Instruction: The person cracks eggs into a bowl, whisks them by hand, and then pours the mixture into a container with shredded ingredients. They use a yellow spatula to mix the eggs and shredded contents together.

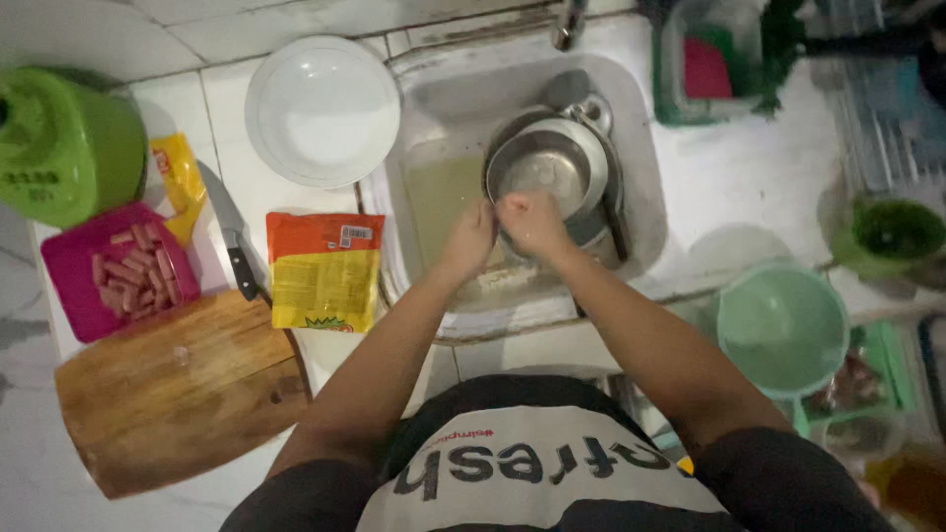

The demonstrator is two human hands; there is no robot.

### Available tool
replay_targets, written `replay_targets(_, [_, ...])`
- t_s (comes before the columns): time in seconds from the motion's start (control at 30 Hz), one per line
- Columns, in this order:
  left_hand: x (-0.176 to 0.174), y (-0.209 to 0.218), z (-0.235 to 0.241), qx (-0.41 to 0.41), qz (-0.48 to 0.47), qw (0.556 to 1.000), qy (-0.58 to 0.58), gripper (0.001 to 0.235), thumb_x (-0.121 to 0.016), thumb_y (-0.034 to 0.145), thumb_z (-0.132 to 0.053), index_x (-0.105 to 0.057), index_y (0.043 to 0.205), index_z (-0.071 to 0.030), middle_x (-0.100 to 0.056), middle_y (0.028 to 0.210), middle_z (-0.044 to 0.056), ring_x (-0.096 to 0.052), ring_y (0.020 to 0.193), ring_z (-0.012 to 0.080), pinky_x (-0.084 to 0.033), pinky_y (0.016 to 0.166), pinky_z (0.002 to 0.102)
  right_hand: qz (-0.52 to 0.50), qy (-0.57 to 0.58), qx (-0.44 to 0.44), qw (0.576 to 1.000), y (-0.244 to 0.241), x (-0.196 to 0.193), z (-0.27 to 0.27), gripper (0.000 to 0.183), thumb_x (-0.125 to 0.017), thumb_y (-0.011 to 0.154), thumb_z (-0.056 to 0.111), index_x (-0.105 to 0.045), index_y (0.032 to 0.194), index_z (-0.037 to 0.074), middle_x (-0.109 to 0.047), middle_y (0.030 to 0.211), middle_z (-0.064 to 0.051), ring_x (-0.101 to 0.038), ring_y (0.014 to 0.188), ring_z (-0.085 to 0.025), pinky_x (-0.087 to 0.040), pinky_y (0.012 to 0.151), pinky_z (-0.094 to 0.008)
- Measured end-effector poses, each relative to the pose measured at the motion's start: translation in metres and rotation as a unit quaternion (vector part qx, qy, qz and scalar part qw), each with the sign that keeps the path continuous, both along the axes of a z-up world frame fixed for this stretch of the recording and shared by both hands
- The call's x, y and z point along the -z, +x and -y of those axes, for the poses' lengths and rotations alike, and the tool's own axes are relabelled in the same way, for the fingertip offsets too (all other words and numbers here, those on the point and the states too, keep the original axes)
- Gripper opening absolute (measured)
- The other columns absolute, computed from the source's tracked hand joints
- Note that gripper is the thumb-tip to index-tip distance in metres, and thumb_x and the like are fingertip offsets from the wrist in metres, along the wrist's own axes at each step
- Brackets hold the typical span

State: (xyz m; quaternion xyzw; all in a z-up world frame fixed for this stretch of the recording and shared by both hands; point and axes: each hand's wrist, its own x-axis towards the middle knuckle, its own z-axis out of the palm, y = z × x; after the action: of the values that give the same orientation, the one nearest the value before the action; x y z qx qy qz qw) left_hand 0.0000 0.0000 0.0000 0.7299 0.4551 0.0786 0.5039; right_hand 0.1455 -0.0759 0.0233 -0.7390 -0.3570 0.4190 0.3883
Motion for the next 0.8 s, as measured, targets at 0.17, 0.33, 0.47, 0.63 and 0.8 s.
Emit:
replay_targets(0.17, [-0.003,-0.048,0.025,0.059,0.137,0.986,0.079,0.018,-0.049,0.093,-0.002,-0.056,0.109,-0.003,-0.062,0.095,0.022,-0.063,0.092,0.0356,-0.051,0.085,0.044,0.06,0.26,-0.011,0.964,-0.039,-0.004,0.036,0.01,-0.052,0.075,-0.007,-0.056,0.069,0.0,-0.052,0.068,-0.004,-0.051,0.062,-0.014,-0.042,0.058,-0.031])
replay_targets(0.33, [-0.046,-0.078,0.035,0.126,0.075,0.94,0.31,0.01,-0.058,0.089,-0.008,-0.065,0.095,-0.007,-0.071,0.094,0.02,-0.065,0.092,0.0433,-0.049,0.078,0.051,-0.013,0.195,0.057,0.979,-0.089,0.027,0.043,0.012,-0.048,0.082,-0.011,-0.055,0.077,-0.002,-0.05,0.071,-0.015,-0.048,0.068,-0.019,-0.042,0.069,-0.036])
replay_targets(0.47, [-0.069,-0.102,0.023,0.179,0.035,0.944,0.277,0.015,-0.052,0.096,-0.011,-0.065,0.099,-0.005,-0.069,0.089,0.02,-0.068,0.087,0.0434,-0.051,0.076,0.053,0.062,0.286,0.117,0.949,-0.124,0.033,0.04,0.011,-0.05,0.089,-0.004,-0.06,0.092,0.002,-0.061,0.082,-0.012,-0.058,0.08,-0.016,-0.048,0.074,-0.033])
replay_targets(0.63, [-0.091,-0.144,0.019,0.163,0.0,0.955,0.247,0.034,-0.055,0.101,-0.032,-0.071,0.09,-0.004,-0.068,0.087,0.024,-0.064,0.084,0.0477,-0.05,0.073,0.056,0.151,0.171,0.165,0.959,-0.166,0.026,0.052,0.013,-0.057,0.102,0.006,-0.055,0.092,-0.001,-0.056,0.081,-0.014,-0.052,0.075,-0.017,-0.044,0.07,-0.035])
replay_targets(0.8, [-0.101,-0.183,0.019,0.151,0.026,0.96,0.233,0.035,-0.053,0.106,-0.032,-0.069,0.093,-0.003,-0.067,0.091,0.027,-0.066,0.089,0.0474,-0.052,0.079,0.054,-0.182,0.183,0.143,0.955,-0.199,0.014,0.061,0.028,-0.075,0.099,0.01,-0.054,0.087,-0.004,-0.059,0.081,-0.011,-0.054,0.085,-0.018,-0.046,0.076,-0.033])
